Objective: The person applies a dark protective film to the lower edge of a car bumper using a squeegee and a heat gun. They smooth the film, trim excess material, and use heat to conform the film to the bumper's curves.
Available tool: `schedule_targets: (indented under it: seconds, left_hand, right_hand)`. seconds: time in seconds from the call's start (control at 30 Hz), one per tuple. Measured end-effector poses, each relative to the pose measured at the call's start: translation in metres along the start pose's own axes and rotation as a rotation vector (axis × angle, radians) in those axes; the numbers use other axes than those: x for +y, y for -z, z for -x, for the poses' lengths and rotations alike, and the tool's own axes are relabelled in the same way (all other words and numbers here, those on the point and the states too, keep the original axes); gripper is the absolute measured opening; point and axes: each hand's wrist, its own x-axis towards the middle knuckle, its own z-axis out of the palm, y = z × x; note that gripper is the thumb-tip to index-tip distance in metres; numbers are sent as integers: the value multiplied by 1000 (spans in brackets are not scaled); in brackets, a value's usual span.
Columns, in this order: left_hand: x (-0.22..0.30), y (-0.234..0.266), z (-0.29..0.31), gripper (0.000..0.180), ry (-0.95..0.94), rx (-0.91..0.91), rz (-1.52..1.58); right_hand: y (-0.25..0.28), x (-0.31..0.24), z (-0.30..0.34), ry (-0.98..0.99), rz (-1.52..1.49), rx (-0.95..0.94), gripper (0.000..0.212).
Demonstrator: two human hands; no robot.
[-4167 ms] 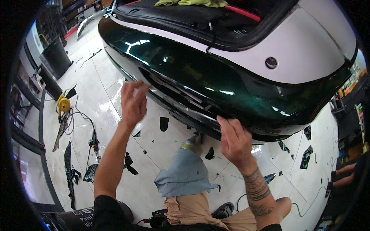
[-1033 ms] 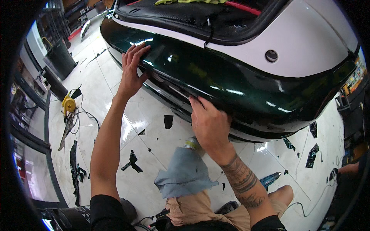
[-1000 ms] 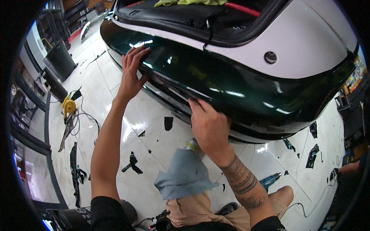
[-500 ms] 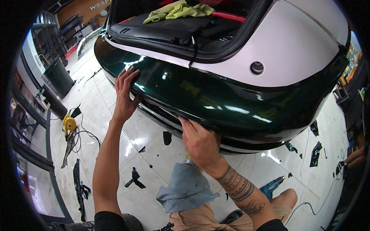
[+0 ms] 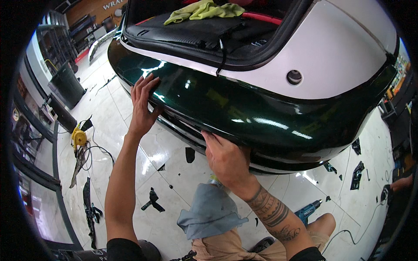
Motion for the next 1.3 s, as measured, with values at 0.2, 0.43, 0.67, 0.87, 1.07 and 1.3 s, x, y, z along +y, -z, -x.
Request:
schedule_targets:
  seconds: [0.2, 0.43, 0.67, 0.87, 1.07, 1.3]
  left_hand:
    - [-2, 0, 1, 91, 6, -16, -20]
    - [3, 3, -2, 91, 15, -24, -8]
    - [5, 1, -2, 87, -18, -13, -40]
    - [6, 2, -2, 88, 7, -27, -6]
    - [4, 1, -2, 89, 1, -32, -65]
    - [2, 0, -3, 93, 1, -17, -6]
  right_hand:
    - [7, -4, 1, -47, 8, -45, 30]
    - [15, -1, 7, -31, 24, -66, 31]
    - [11, 4, 11, 76, 80, 1, 32]
    - [6, 2, 6, 71, 46, -15, 32]
    - [8, 0, 2, 22, -1, -126, 35]
    - [8, 3, 2, 58, 31, -69, 34]
